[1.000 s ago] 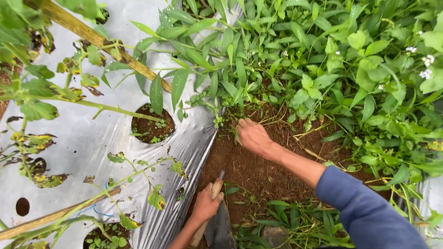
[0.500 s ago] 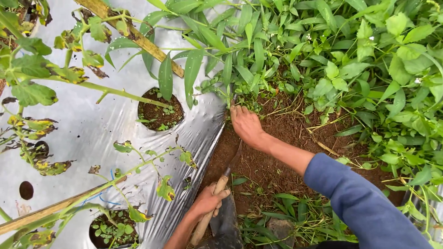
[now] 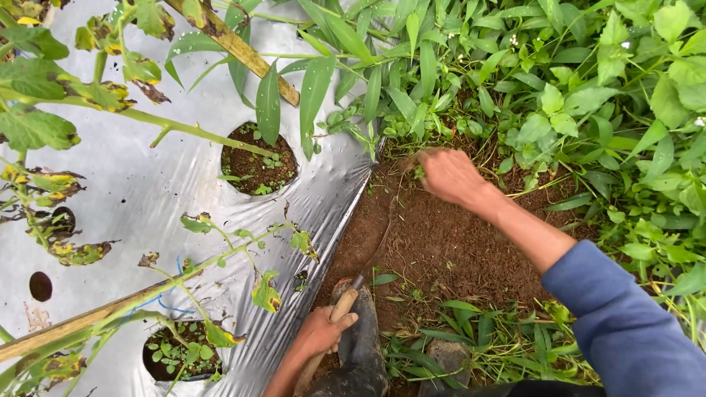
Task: Weeding a soil bed in a field using a sickle and hands
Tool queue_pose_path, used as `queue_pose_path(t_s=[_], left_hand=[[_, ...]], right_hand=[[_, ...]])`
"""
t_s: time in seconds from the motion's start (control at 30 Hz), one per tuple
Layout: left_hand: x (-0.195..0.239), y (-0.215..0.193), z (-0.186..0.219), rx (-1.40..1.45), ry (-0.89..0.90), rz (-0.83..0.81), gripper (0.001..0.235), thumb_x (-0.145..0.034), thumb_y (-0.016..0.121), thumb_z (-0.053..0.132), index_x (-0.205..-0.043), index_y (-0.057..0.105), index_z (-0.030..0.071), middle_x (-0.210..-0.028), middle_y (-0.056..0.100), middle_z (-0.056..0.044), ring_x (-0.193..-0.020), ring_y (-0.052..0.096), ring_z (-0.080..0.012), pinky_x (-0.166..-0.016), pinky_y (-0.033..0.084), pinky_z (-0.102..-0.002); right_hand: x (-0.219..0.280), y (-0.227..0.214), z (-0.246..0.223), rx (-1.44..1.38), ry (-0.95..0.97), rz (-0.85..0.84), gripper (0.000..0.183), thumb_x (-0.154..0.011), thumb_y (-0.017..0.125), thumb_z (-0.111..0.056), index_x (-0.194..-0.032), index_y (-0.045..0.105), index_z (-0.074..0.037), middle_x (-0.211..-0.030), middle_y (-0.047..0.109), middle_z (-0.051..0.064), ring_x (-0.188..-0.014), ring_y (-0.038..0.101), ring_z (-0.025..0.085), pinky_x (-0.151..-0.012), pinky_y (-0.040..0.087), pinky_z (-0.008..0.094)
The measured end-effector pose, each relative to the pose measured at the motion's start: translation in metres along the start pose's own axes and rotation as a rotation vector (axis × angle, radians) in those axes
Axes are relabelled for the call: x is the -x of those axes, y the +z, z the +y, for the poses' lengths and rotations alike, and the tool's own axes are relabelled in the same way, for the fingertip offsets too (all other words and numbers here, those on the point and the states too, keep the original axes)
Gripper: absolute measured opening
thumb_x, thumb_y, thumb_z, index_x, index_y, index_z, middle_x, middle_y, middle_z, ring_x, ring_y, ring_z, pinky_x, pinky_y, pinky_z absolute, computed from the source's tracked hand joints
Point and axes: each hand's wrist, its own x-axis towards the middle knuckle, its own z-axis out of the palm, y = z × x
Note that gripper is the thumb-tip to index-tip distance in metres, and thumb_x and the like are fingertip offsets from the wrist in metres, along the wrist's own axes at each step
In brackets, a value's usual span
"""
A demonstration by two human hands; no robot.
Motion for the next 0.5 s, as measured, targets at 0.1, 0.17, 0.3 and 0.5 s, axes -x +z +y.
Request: queue_pose_path(t_s=[0.1, 0.17, 0.3, 0.5], left_hand=[[0.008, 0.005, 0.013, 0.040, 0.002, -0.024, 0.037, -0.099, 0.068, 0.047, -0.114, 0.062, 0.014, -0.070, 0.066, 0.001, -0.047, 0.060, -0.0080, -0.050, 0.056, -0.024], [0.007, 0.008, 0.010, 0.038, 0.010, -0.013, 0.036, -0.098, 0.068, 0.047, -0.111, 0.061, 0.014, -0.069, 0.066, 0.001, -0.047, 0.061, -0.0083, -0.051, 0.055, -0.025], [0.003, 0.019, 0.003, 0.098, 0.020, 0.018, 0.033, -0.098, 0.070, 0.044, -0.096, 0.059, 0.013, -0.066, 0.066, -0.001, -0.049, 0.062, -0.0109, -0.050, 0.053, -0.027], [-0.008, 0.025, -0.013, 0.097, 0.069, 0.019, 0.029, -0.099, 0.069, 0.044, -0.102, 0.060, 0.016, -0.062, 0.064, 0.002, -0.046, 0.063, -0.0091, -0.052, 0.055, -0.027]], right_hand=[[-0.005, 0.002, -0.042, 0.070, -0.096, 0.106, 0.062, -0.083, 0.056, 0.010, -0.144, 0.045, 0.001, -0.090, 0.074, 0.016, -0.064, 0.059, 0.021, -0.037, 0.041, 0.027], [-0.016, -0.013, -0.061, -0.193, 0.111, -0.007, 0.013, -0.097, 0.029, -0.017, -0.100, 0.041, -0.013, -0.066, 0.051, 0.005, -0.049, 0.039, 0.013, -0.041, 0.045, 0.029], [-0.047, 0.036, -0.037, 0.020, 0.166, -0.147, 0.040, -0.118, 0.026, -0.010, -0.091, 0.056, -0.005, -0.057, 0.030, 0.000, -0.056, 0.020, 0.015, -0.054, 0.034, 0.031], [-0.054, 0.059, -0.020, -0.023, 0.071, 0.036, 0.030, -0.102, 0.039, -0.003, -0.078, 0.050, -0.014, -0.055, 0.039, -0.009, -0.046, 0.027, 0.011, -0.043, 0.030, 0.032]])
